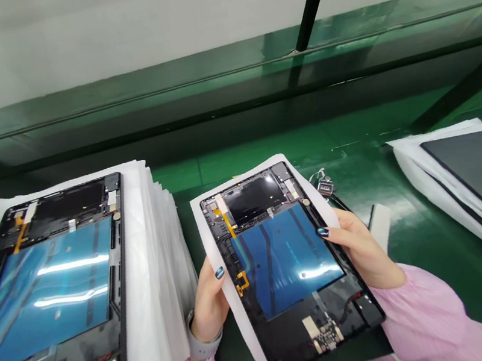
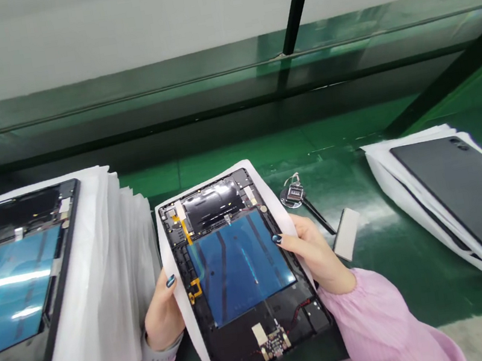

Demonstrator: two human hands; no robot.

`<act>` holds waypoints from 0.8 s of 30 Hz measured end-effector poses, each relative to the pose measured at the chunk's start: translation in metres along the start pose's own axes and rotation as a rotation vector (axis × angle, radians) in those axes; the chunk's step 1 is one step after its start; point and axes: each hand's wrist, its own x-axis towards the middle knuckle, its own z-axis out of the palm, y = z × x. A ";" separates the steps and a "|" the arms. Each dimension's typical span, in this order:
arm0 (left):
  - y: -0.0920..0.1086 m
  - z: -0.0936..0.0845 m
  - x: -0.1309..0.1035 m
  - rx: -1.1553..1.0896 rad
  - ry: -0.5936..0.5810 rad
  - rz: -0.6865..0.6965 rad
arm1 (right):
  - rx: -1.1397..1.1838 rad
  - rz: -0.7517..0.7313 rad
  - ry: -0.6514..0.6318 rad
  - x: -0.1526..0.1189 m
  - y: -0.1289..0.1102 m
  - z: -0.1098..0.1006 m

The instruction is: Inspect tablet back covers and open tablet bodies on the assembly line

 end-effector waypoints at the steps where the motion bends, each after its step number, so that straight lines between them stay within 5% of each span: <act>1: 0.000 0.000 -0.001 0.001 0.005 0.003 | -0.012 -0.013 0.000 0.000 0.001 -0.001; 8: 0.001 0.001 -0.006 -0.010 0.031 0.034 | -0.026 -0.100 -0.032 -0.002 0.011 -0.010; 24: -0.015 -0.017 -0.014 -0.079 0.031 0.038 | 0.065 -0.050 0.030 -0.016 0.020 -0.021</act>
